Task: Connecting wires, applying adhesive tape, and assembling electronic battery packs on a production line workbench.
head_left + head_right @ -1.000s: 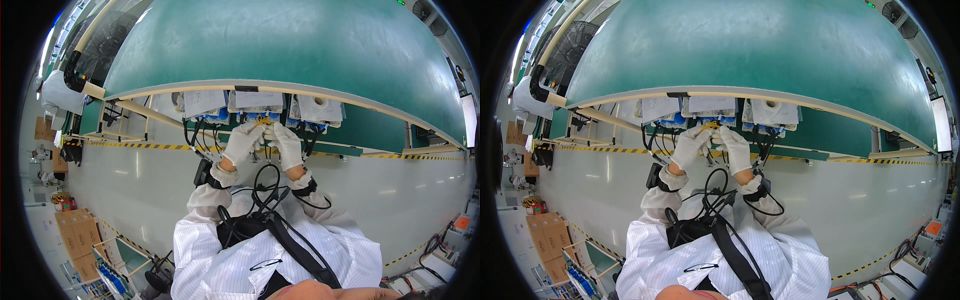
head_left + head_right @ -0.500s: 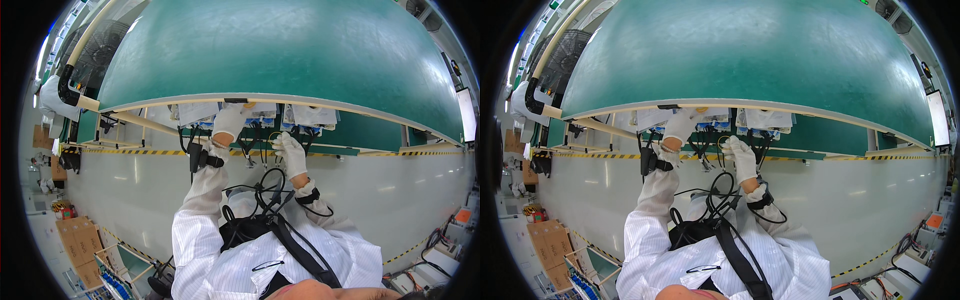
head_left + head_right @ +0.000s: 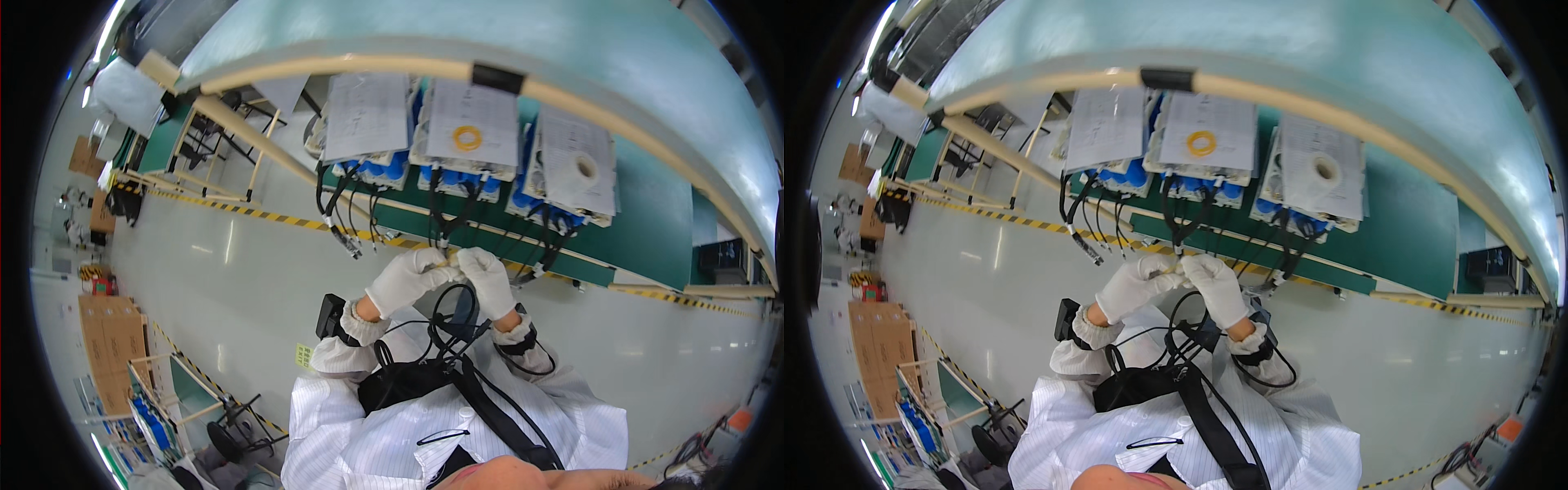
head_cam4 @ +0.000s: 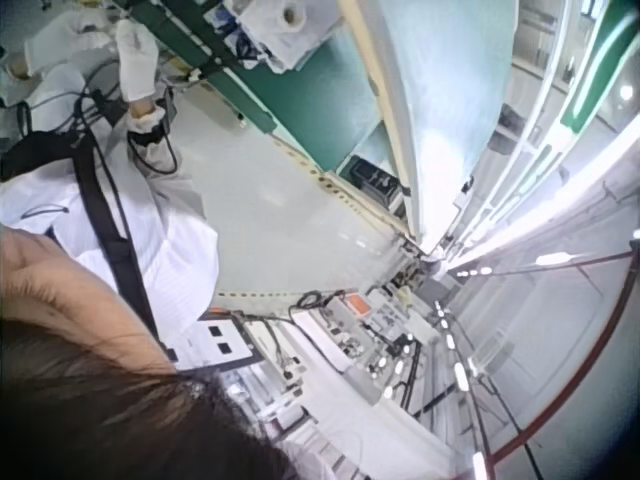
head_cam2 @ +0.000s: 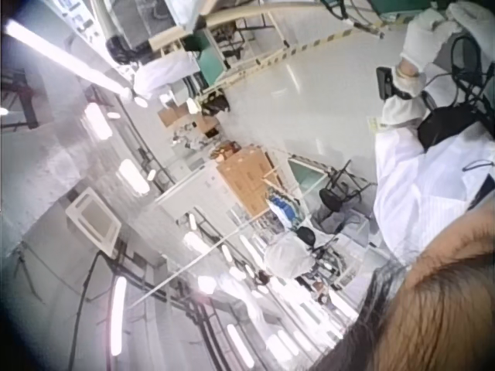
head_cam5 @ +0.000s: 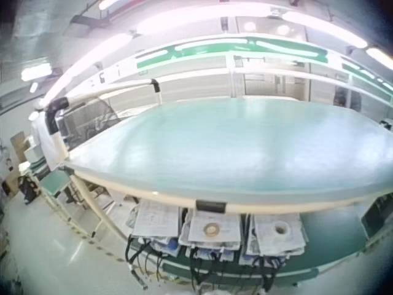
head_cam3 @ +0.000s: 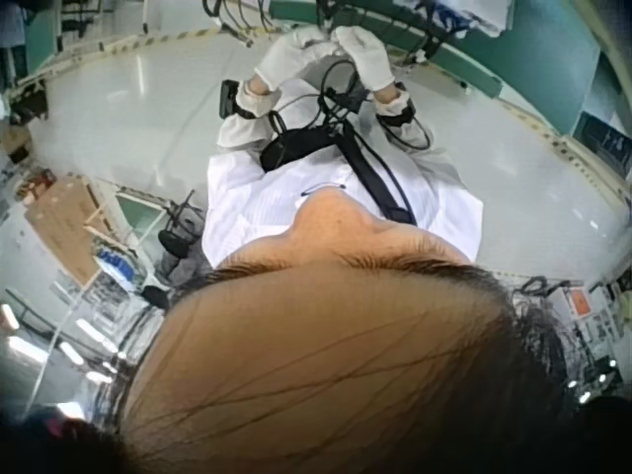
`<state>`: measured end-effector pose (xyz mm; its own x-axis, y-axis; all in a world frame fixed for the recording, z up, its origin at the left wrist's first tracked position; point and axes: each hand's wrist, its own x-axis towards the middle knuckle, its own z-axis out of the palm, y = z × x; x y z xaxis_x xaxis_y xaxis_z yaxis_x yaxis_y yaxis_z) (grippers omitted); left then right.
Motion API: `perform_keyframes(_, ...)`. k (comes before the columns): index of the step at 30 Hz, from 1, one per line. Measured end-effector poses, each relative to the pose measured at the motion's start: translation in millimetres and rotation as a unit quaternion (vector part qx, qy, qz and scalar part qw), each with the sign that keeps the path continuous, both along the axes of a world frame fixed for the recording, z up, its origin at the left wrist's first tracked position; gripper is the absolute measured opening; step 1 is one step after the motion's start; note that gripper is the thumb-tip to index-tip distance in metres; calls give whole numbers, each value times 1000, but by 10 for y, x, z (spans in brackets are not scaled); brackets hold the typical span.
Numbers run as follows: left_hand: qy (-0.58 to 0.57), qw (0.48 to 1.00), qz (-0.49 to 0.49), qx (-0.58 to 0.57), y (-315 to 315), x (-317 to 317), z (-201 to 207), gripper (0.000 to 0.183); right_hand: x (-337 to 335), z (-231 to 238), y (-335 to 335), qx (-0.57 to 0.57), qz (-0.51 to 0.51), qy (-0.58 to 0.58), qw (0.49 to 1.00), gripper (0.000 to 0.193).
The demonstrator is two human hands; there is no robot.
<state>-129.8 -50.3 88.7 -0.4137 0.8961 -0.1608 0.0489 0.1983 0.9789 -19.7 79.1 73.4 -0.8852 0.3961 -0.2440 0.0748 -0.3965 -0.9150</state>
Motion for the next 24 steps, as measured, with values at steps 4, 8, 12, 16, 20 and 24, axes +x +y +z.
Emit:
perform_keyframes(4,-108,993,15,51,-312,117,-176,15,131,-289,-103,-6,93,118,989,19)
perform_keyframes(8,-178,980,50,74,-603,350,-732,20,248,-649,-332,-36,172,268,947,16)
perform_keyframes(12,-217,973,23,73,-618,579,-1182,22,537,-1018,-510,-111,113,252,955,12)
perform_keyframes(16,-282,959,14,29,-465,797,-1731,21,605,-1339,-483,-182,93,119,972,40)
perform_keyframes(20,-72,991,110,36,-479,471,-1975,25,454,-1684,-268,-49,-90,17,995,54)
perform_keyframes(24,237,943,234,25,-278,-42,-2179,35,96,-1985,121,199,-150,28,968,65)
